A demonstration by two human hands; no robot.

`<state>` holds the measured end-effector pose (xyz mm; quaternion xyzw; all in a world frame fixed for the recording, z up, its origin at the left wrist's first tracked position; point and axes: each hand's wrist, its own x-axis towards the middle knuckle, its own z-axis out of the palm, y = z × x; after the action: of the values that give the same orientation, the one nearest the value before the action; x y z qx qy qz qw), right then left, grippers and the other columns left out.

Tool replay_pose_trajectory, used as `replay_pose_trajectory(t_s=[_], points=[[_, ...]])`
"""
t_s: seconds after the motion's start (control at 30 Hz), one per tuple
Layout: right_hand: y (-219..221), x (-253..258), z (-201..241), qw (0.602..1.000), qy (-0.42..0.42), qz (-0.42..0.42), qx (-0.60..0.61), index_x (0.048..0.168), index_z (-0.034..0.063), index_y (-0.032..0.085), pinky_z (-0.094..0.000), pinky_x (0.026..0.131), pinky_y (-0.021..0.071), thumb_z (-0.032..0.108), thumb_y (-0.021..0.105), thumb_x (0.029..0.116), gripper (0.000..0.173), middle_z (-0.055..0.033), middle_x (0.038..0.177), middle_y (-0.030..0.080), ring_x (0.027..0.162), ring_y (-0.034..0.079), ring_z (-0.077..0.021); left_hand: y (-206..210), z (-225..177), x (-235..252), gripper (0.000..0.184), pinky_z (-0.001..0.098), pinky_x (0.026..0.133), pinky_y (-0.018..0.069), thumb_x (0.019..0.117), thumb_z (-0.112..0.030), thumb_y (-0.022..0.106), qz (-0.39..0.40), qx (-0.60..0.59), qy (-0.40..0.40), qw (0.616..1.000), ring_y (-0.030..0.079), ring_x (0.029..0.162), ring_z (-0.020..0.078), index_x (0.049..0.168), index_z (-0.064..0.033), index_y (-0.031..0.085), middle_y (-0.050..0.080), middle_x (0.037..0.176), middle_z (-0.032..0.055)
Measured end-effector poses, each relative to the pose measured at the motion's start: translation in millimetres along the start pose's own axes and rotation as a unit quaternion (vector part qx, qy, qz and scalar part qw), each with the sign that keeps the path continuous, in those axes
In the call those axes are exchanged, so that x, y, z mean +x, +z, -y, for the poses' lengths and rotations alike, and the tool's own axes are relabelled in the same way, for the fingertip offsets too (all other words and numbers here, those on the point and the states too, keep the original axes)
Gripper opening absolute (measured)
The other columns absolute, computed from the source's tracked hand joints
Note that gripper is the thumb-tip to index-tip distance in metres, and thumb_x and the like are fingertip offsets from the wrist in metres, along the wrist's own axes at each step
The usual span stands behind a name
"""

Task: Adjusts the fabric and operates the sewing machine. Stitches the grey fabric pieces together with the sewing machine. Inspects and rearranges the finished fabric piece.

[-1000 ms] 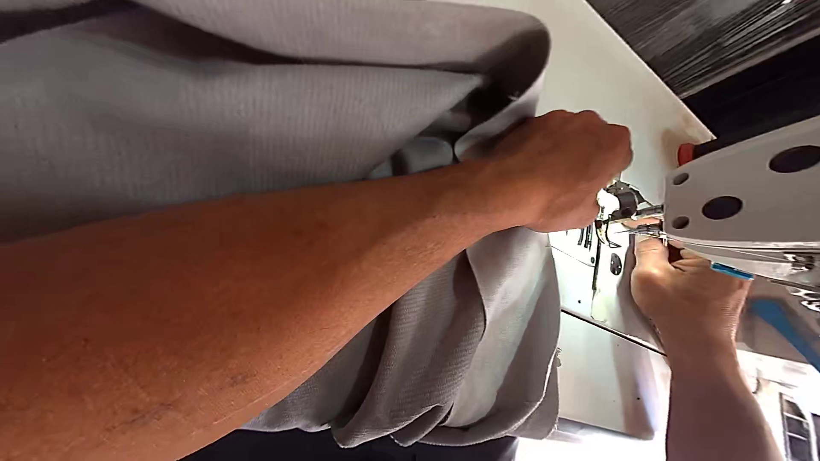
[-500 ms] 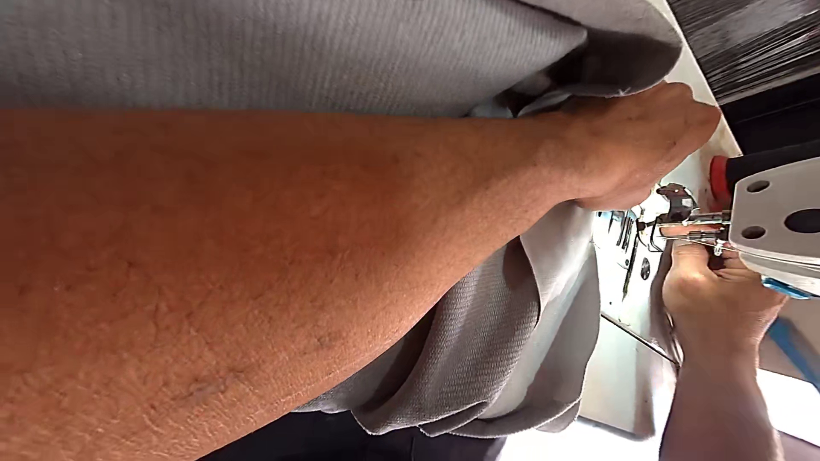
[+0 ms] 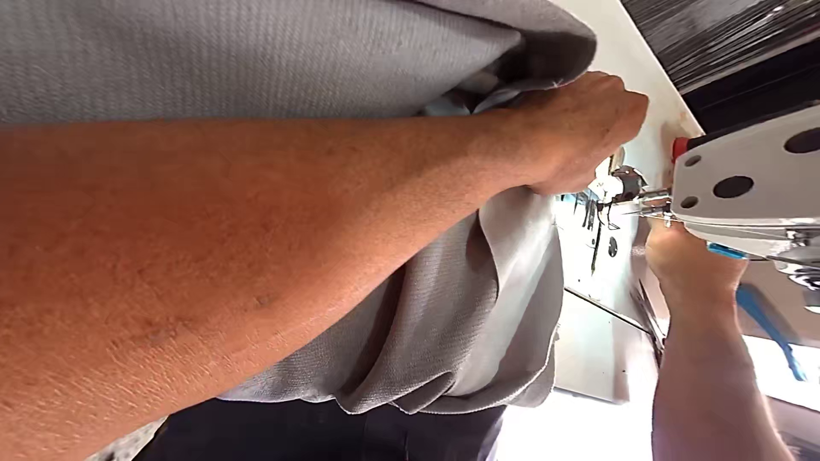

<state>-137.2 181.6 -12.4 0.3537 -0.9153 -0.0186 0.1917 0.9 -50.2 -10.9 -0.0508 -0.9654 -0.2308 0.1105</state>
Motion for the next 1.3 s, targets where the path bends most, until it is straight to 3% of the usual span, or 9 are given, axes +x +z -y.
replay_pose_trajectory(t_s=[0.2,0.3,0.37,0.47,0.53,0.67,0.8,1.03,1.3], points=[[-16.9,-17.8,5.9,0.997,-0.001,-0.004,0.072,0.120,-0.0089,0.065,-0.0697,0.098,0.0426,0.020,0.054,0.1037,0.035,-0.0349,0.122,0.064,0.121,0.061,-0.0490,2.6,-1.5,1.4,0.024,0.0463,0.097,0.0481,0.0960,-0.010,0.056,-0.028,-0.035,-0.012,0.999,0.063,0.111,0.0268,0.113,-0.0098,0.072,0.069,0.109,0.0094],[-14.2,-26.6,-3.6,0.989,0.059,0.006,0.138,0.115,-0.0026,0.068,-0.0685,0.091,0.0458,0.028,0.057,0.1043,0.034,-0.0285,0.113,0.068,0.110,0.065,-0.0443,6.1,-4.6,1.7,0.027,0.0450,0.093,0.0514,0.0943,-0.007,0.053,-0.087,-0.075,-0.015,0.993,0.065,0.105,0.0231,0.113,-0.0099,0.072,0.069,0.107,0.0076],[-7.2,-32.5,-18.0,0.985,0.077,0.016,0.156,0.111,-0.0030,0.069,-0.0717,0.088,0.0449,0.030,0.056,0.1044,0.036,-0.0294,0.106,0.068,0.105,0.064,-0.0483,8.9,-7.4,2.2,0.028,0.0419,0.088,0.0533,0.0932,-0.008,0.053,-0.139,-0.107,-0.001,0.985,0.066,0.099,0.0208,0.117,-0.0072,0.069,0.068,0.108,0.0079],[-8.1,-37.5,-28.7,0.981,0.054,-0.029,0.183,0.093,-0.0036,0.069,-0.0687,0.072,0.0481,0.023,0.061,0.0986,0.028,-0.0258,0.086,0.067,0.085,0.067,-0.0456,14.6,-15.5,3.9,0.059,0.0374,0.083,0.0554,0.0836,-0.019,0.062,-0.195,-0.162,0.040,0.967,0.065,0.106,0.0191,0.140,-0.0047,0.054,0.064,0.128,0.0101],[-14.2,-41.2,-26.0,0.980,0.052,-0.045,0.186,0.084,-0.0040,0.065,-0.0661,0.066,0.0458,0.017,0.059,0.0952,0.025,-0.0243,0.080,0.064,0.078,0.064,-0.0442,21.4,-25.1,5.3,0.089,0.0359,0.091,0.0549,0.0761,-0.027,0.071,-0.200,-0.189,0.072,0.959,0.060,0.120,0.0200,0.155,-0.0033,0.036,0.056,0.142,0.0126],[-16.1,-41.5,-22.0,0.977,0.044,-0.067,0.196,0.092,-0.0066,0.070,-0.0659,0.074,0.0498,0.011,0.056,0.0980,0.024,-0.0272,0.092,0.069,0.089,0.069,-0.0461,37.0,-51.3,9.1,0.123,0.0400,0.107,0.0492,0.0703,-0.045,0.085,-0.195,-0.195,0.050,0.960,0.051,0.136,0.0206,0.163,-0.0051,0.015,0.046,0.154,0.0140],[-8.8,-40.7,-23.5,0.970,0.025,-0.088,0.227,0.097,-0.0017,0.075,-0.0644,0.075,0.0519,0.006,0.056,0.0961,0.020,-0.0235,0.099,0.073,0.091,0.070,-0.0438,46.0,-74.3,13.1,0.137,0.0446,0.101,0.0535,0.0626,-0.054,0.091,-0.261,-0.170,-0.018,0.950,0.057,0.128,0.0214,0.164,-0.0092,0.011,0.050,0.148,0.0133],[-10.1,-38.3,-24.7,0.962,0.023,-0.102,0.253,0.098,0.0013,0.075,-0.0604,0.072,0.0515,0.003,0.056,0.0927,0.019,-0.0218,0.096,0.072,0.089,0.070,-0.0412,53.4,-82.3,19.7,0.121,0.0503,0.097,0.0515,0.0688,-0.059,0.083,-0.336,-0.087,-0.050,0.936,0.062,0.120,0.0273,0.158,0.0005,0.026,0.061,0.133,0.0180],[-2.9,-33.5,-29.3,0.948,-0.004,-0.128,0.291,0.099,0.0043,0.074,-0.0501,0.073,0.0520,0.003,0.053,0.0927,0.022,-0.0161,0.092,0.070,0.084,0.067,-0.0314,38.6,-58.7,28.6,0.127,0.0314,0.108,0.0496,0.0721,-0.059,0.085,-0.300,-0.126,0.069,0.943,0.060,0.125,0.0156,0.153,0.0134,0.019,0.058,0.134,0.0212]])
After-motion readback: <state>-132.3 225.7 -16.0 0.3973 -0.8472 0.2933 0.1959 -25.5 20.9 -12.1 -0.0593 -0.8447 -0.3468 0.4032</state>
